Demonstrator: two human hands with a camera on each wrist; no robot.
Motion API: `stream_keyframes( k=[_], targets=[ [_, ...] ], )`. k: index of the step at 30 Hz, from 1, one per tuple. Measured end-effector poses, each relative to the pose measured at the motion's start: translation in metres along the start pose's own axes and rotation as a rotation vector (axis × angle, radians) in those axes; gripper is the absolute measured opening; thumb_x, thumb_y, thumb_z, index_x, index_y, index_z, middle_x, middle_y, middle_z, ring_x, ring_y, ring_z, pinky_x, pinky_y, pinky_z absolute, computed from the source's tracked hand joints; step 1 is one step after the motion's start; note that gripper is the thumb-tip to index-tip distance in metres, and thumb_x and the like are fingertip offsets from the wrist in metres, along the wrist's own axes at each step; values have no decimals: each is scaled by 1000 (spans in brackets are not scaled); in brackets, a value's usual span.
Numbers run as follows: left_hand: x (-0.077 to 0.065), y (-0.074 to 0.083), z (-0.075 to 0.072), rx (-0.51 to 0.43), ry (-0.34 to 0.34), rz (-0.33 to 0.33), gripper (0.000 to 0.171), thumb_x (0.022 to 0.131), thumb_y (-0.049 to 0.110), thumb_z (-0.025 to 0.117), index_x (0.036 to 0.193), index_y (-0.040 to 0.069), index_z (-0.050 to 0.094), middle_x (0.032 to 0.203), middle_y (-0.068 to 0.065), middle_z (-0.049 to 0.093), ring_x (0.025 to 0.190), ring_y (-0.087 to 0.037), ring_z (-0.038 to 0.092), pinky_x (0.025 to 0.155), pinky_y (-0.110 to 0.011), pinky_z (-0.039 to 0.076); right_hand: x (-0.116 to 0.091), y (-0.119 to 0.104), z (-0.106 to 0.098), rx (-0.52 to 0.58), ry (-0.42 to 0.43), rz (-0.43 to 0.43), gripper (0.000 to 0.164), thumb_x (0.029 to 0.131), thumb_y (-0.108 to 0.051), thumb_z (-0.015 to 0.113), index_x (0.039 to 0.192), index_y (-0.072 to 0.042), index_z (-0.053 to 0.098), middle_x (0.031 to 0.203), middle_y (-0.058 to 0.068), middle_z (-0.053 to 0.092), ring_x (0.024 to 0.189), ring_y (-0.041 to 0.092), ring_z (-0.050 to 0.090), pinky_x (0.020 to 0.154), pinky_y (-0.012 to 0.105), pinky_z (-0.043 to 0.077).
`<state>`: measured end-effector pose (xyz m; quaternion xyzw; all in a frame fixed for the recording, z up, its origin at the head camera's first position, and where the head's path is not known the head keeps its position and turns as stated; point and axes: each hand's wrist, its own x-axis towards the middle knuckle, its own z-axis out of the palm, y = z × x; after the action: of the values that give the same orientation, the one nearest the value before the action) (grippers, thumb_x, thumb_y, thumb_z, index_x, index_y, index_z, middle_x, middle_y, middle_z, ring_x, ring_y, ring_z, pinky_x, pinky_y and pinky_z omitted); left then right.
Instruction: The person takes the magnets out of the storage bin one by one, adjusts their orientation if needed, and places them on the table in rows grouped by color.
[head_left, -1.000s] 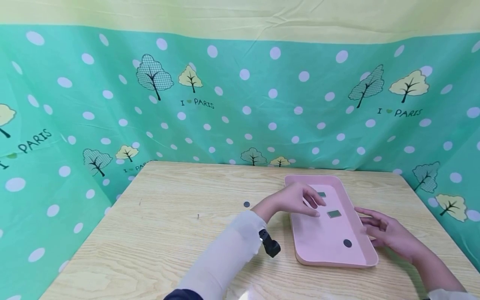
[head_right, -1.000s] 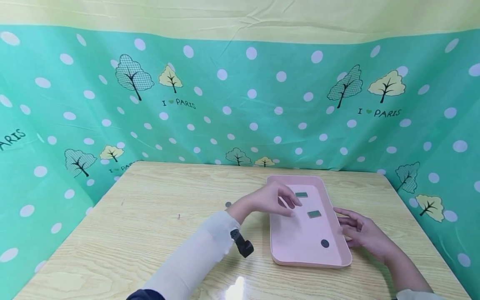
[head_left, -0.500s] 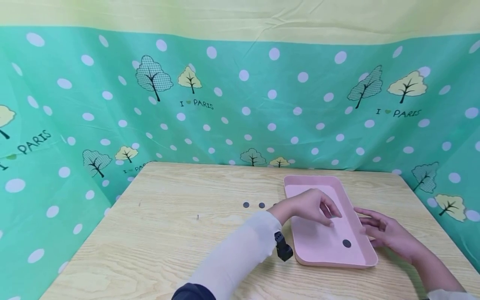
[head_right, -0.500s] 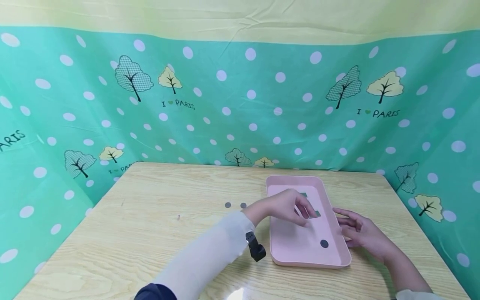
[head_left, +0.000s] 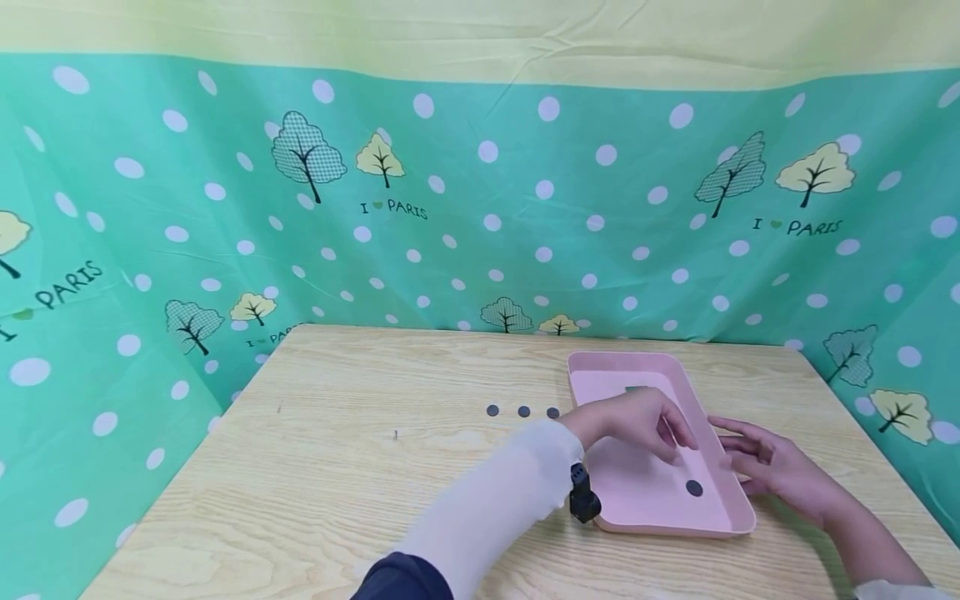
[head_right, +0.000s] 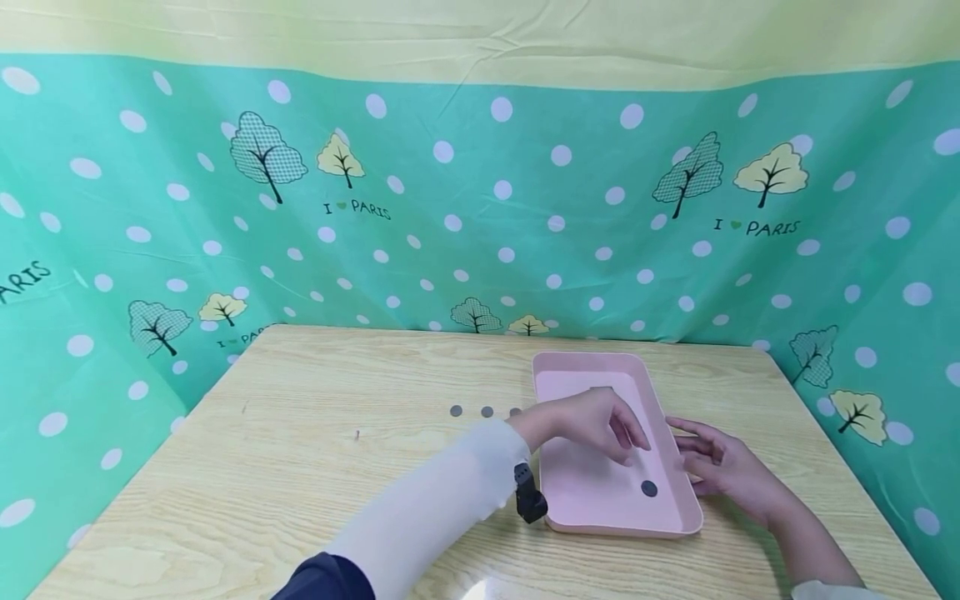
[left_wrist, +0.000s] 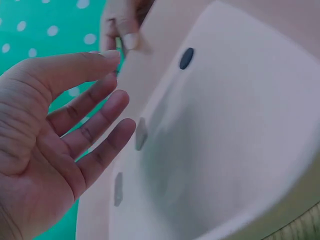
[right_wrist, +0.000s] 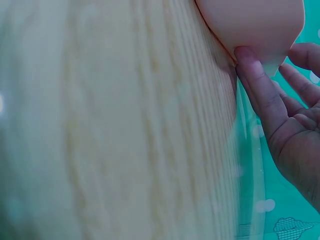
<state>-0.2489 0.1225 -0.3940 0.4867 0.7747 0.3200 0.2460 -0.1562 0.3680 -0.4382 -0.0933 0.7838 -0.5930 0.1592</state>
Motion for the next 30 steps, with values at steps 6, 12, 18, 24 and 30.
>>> stream_keyframes(
  k=[6,12,18,24,30],
  targets=[
    [11,0,3,66,-46,-2,26,82,6,78,108,6,75,101,4,73,80,8,60,76,-5,45,0,1,-1,5,-1,6,59,101,-13,52,153,-5,25,124,-8,62,107,4,62,79,43,57],
    [20,3,7,73,-78,-18,27,82,8,78,109,8,75,100,6,72,82,8,59,77,-4,44,-1,2,-1,13,-14,-5,58,102,-12,51,153,-6,25,121,-15,61,107,4,62,79,42,57],
    [25,5,16,51,-93,-77,28,81,6,79,107,12,76,95,12,72,81,8,58,75,-4,44,-2,2,-1,-3,-11,-10,57,102,-13,51,153,-6,26,120,-14,62,106,5,62,79,40,57],
    [28,7,19,100,-125,-94,26,81,6,79,105,13,77,94,13,72,79,7,57,73,-5,43,0,1,-1,-8,-21,-19,58,102,-13,50,153,-3,24,119,-17,62,106,4,62,80,39,57],
    [32,8,21,126,-165,-81,29,80,3,78,107,12,76,96,12,71,86,6,57,76,-3,41,-1,3,-2,0,-30,-37,55,103,-12,49,153,-7,27,119,-18,63,107,3,62,80,39,57]
  ],
)
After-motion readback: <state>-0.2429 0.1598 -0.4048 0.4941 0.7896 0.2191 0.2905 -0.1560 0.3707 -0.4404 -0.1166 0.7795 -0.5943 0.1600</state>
